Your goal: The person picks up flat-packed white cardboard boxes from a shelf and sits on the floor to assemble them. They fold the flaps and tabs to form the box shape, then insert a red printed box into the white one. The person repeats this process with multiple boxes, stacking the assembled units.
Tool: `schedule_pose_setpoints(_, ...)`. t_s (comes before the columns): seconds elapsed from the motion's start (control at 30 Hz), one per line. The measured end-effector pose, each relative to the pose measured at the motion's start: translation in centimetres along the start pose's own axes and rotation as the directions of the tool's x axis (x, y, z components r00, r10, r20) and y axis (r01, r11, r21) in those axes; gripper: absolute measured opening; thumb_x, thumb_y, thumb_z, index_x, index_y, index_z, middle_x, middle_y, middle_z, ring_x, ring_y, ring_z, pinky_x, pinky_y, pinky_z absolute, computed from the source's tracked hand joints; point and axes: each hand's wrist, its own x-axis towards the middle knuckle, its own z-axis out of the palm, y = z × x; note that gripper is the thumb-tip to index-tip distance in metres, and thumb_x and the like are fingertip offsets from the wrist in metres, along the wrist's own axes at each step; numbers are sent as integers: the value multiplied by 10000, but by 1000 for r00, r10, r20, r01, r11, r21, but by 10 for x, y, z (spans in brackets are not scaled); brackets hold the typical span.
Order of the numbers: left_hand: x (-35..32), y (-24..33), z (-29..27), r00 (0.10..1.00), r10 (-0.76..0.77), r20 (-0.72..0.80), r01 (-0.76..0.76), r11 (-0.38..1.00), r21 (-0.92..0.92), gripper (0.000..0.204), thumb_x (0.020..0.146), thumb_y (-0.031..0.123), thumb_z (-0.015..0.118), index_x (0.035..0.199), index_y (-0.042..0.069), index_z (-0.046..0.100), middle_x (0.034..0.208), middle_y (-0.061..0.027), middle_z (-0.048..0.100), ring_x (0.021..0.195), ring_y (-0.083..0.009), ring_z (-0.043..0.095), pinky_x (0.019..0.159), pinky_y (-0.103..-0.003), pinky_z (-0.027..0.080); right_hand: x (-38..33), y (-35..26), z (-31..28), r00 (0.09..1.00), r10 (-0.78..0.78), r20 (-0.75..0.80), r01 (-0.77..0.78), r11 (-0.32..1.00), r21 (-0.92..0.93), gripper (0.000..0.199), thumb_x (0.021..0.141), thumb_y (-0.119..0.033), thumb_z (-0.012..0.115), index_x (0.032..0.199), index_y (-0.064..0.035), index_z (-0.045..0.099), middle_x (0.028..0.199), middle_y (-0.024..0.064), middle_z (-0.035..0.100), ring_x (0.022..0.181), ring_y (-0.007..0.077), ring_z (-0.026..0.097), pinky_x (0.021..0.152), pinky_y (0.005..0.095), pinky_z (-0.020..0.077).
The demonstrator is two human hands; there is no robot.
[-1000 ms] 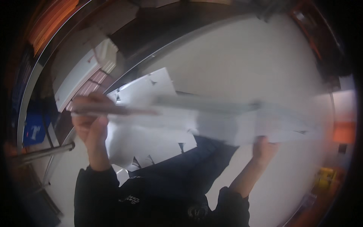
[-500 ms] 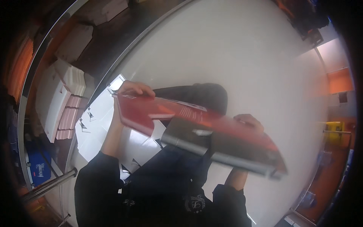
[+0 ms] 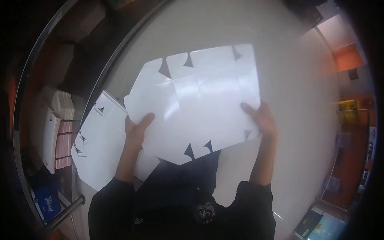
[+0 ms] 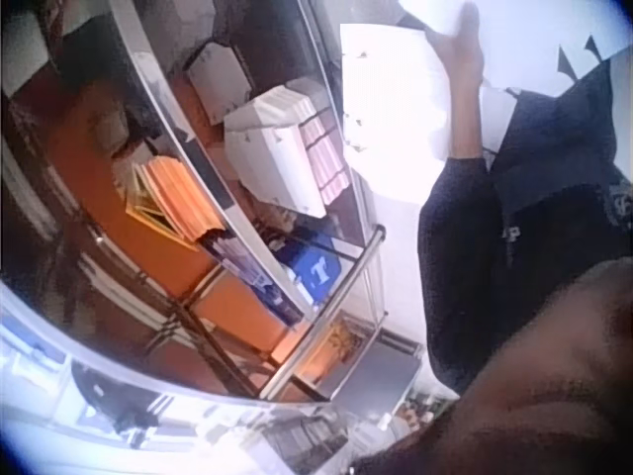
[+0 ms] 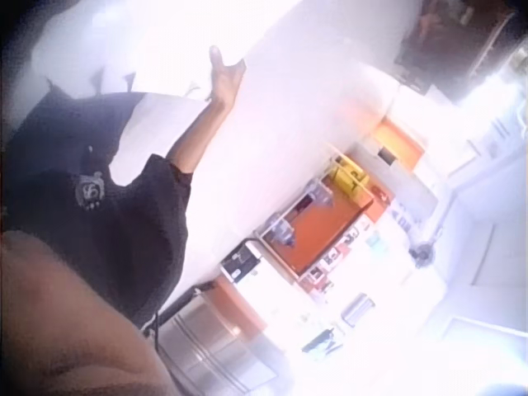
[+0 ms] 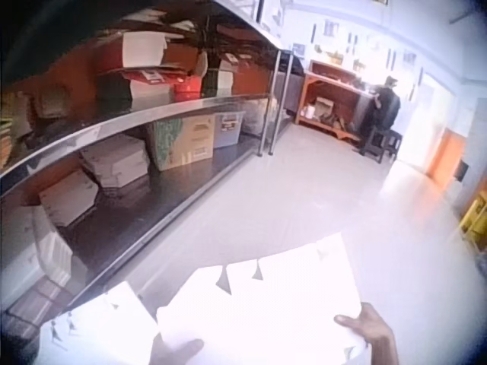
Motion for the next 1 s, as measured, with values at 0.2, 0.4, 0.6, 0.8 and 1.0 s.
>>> schedule_pose_setpoints(0.2,3,-13,-26,981,-195,-8,194,979,-60,416,824,87,652,1195,-45,520,1041,-134,637,908,-209,634,789,-310,512,5,37,23,998,43,53,-40,997,-65,599,846,-331,665,1236,92,499,1012,208,642,870,250,640,795,340,507)
schedule_pose_setpoints(0.4,-8,-17,-26,976,-205,-74,204,979,-26,428,818,75,646,1203,-49,507,1072,-150,620,948,-235,623,811,-331,505,0,26,38,997,53,58,-53,999,1,410,831,-252,678,1106,44,610,916,95,659,795,164,623,700,302,506)
schedule_pose_setpoints(0.6,-35,-27,-22,989,-127,-79,127,992,-11,445,824,72,659,1215,-49,483,1084,-137,603,963,-214,599,824,-331,489,-14,11,55,980,-158,-122,129,968,-213,328,836,-193,664,995,93,632,777,149,671,641,180,648,607,293,518)
schedule_pose_setpoints(0.8,-74,-38,-16,986,-92,-137,92,996,-7,449,836,53,642,1230,-49,453,1115,-126,565,984,-208,566,853,-337,466,-28,0,98,897,-374,-237,83,668,-740,298,833,-145,639,1015,90,625,721,187,647,563,208,626,498,298,482)
schedule_pose_setpoints(1.0,-106,-46,-5,981,-75,-181,71,997,-27,442,850,41,625,1241,-48,441,1154,-121,537,1029,-208,537,891,-326,439,-37,13,134,794,-607,-30,256,379,-889,550,796,16,565,1330,23,432,1195,271,534,1003,350,591,808,383,499)
